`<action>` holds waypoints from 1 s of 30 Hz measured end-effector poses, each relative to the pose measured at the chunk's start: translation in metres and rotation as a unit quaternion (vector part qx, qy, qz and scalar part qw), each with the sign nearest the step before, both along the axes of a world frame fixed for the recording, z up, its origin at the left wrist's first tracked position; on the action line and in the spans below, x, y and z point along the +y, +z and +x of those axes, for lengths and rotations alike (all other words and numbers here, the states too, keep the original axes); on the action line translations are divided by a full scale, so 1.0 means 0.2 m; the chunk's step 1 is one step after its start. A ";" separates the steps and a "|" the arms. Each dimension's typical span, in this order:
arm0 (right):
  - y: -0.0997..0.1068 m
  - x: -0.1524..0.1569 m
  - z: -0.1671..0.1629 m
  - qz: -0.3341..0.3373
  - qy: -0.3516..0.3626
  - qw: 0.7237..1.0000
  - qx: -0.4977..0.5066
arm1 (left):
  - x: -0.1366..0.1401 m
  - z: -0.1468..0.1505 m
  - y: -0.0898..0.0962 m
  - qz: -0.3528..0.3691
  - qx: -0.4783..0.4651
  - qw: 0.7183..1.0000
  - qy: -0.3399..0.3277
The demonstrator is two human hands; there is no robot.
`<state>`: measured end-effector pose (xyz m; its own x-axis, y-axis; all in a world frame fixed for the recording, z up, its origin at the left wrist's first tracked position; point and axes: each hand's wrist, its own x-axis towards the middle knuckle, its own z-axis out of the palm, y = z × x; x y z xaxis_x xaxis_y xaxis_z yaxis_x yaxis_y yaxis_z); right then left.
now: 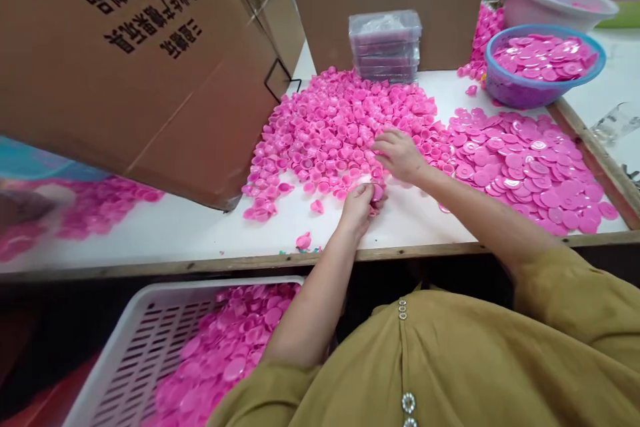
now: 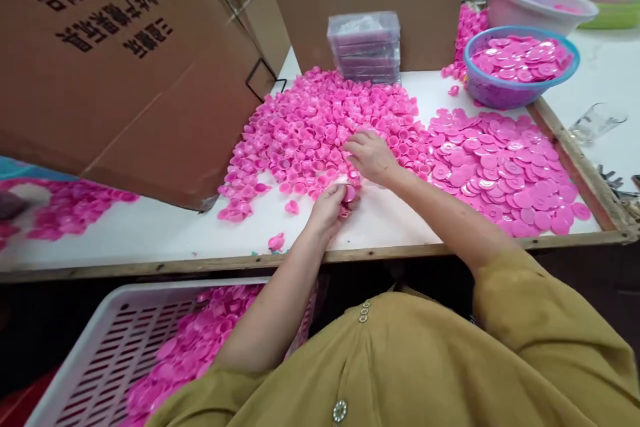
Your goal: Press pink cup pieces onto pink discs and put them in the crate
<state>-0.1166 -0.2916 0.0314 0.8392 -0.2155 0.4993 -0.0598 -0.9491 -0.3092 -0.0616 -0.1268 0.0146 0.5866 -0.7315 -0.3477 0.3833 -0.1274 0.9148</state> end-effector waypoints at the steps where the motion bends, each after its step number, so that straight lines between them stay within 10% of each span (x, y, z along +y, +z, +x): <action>1: 0.00 0.01 -0.09 0.030 0.005 0.999 -0.015 | -0.02 -0.01 0.01 -0.009 0.033 0.999 0.004; 7: -0.07 0.13 -0.46 0.049 0.112 0.992 -0.018 | -0.12 -0.14 0.04 -0.012 0.107 0.993 0.050; 17: -0.14 0.10 -0.47 0.109 0.075 0.989 0.063 | -0.02 -0.23 0.13 0.033 0.237 0.971 -0.007; 24: -0.06 0.10 -0.49 0.471 -0.025 0.867 0.158 | 0.09 -0.22 0.12 0.031 0.055 0.998 0.015; 30: -0.06 0.09 -0.49 0.537 -0.040 0.832 0.129 | 0.11 -0.21 0.01 0.011 -0.151 0.987 -0.047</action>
<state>-0.2143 -0.2742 0.0203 0.8505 -0.4814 -0.2122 -0.3049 -0.1224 -0.9445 -0.1036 -0.1054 0.0170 0.5962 -0.7816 -0.1832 0.0792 -0.1698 0.9823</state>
